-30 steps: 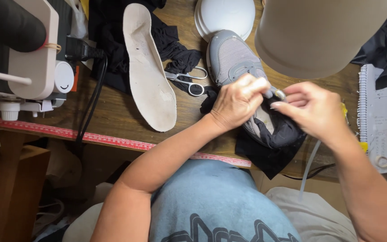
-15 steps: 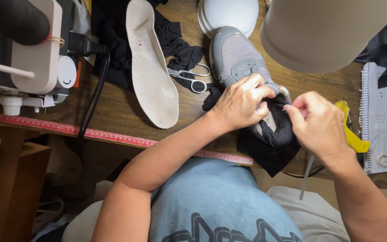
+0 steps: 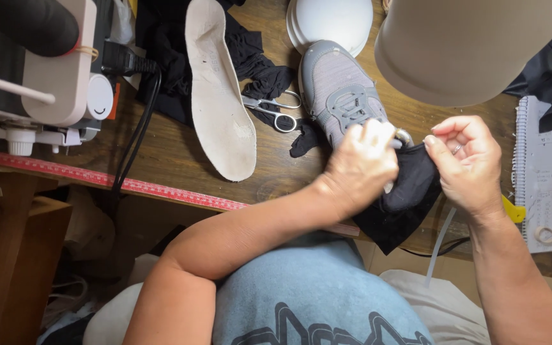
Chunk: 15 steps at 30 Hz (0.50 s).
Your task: The person uses a yellow hot glue gun to apply adhesive to the opening of a grey sneaker and attaches a black fabric piece. They press the fabric into place and continue applying glue to secure the material around the shoe's collar.
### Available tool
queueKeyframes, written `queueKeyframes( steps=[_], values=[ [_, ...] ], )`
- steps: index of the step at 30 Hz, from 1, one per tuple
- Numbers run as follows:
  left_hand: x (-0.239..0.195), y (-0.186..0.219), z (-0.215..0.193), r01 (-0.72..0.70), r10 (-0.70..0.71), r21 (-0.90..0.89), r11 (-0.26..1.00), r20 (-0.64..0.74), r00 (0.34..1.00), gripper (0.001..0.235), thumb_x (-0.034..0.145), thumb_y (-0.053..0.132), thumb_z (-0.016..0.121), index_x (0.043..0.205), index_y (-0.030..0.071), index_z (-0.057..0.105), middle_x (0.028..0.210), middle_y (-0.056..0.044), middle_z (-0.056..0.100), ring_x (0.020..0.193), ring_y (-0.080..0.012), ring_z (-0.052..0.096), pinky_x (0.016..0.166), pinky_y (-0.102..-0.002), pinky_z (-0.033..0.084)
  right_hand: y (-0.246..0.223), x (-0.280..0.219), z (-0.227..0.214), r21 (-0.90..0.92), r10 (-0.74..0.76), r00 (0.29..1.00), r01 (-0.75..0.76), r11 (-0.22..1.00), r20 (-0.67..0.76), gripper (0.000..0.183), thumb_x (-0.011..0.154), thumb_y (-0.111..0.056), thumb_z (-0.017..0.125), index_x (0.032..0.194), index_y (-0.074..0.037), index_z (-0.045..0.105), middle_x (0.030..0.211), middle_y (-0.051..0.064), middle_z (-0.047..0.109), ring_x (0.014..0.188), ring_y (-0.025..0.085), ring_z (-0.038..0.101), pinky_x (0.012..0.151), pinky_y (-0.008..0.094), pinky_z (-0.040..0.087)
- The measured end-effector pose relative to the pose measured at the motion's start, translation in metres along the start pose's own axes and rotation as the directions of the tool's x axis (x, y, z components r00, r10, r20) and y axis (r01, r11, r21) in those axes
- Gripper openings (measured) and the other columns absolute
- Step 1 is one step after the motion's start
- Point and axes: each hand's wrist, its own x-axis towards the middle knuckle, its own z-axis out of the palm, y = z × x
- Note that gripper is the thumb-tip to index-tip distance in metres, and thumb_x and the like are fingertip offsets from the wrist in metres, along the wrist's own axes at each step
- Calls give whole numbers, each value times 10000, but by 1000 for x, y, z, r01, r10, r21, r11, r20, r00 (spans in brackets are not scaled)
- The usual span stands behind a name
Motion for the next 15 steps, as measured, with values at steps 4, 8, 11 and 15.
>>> queueKeyframes(
  steps=[4, 8, 11, 15],
  values=[
    [-10, 44, 12, -38, 29, 49, 998, 182, 983, 117, 807, 161, 641, 795, 105, 743, 912, -108, 579, 852, -320, 540, 698, -423, 416, 6, -2, -1, -60, -61, 998, 60, 996, -16, 161, 1053, 13, 685, 1153, -46, 573, 1039, 59, 610, 863, 84, 559, 799, 201, 475],
    [-26, 59, 38, 128, -120, 0, 992, 352, 928, 264, 876, 91, 554, 1045, -52, 696, 822, -151, 710, 703, -301, 693, 574, -407, 559, 15, -4, -2, -76, -97, 993, 92, 993, -61, 160, 1060, 20, 676, 1131, -56, 554, 1046, 61, 612, 777, 79, 530, 695, 204, 441],
    [13, 45, 2, 732, -214, -325, 599, 816, 537, 654, 952, 418, 496, 1323, -114, 415, 1334, -386, 547, 1194, -540, 577, 989, -562, 459, 26, -3, 2, -78, -181, 976, 173, 982, -118, 148, 1070, 42, 659, 1111, -38, 542, 1091, 86, 583, 892, 132, 571, 762, 235, 479],
    [38, 33, -18, 874, -264, -165, 457, 913, 310, 611, 922, 342, 457, 1403, -30, 394, 1355, -344, 588, 1231, -479, 613, 1008, -509, 496, 14, -5, 7, -254, -504, 858, 469, 846, -95, 107, 1070, 102, 649, 1064, 35, 565, 1031, 173, 573, 898, 287, 592, 823, 381, 511]
  ],
)
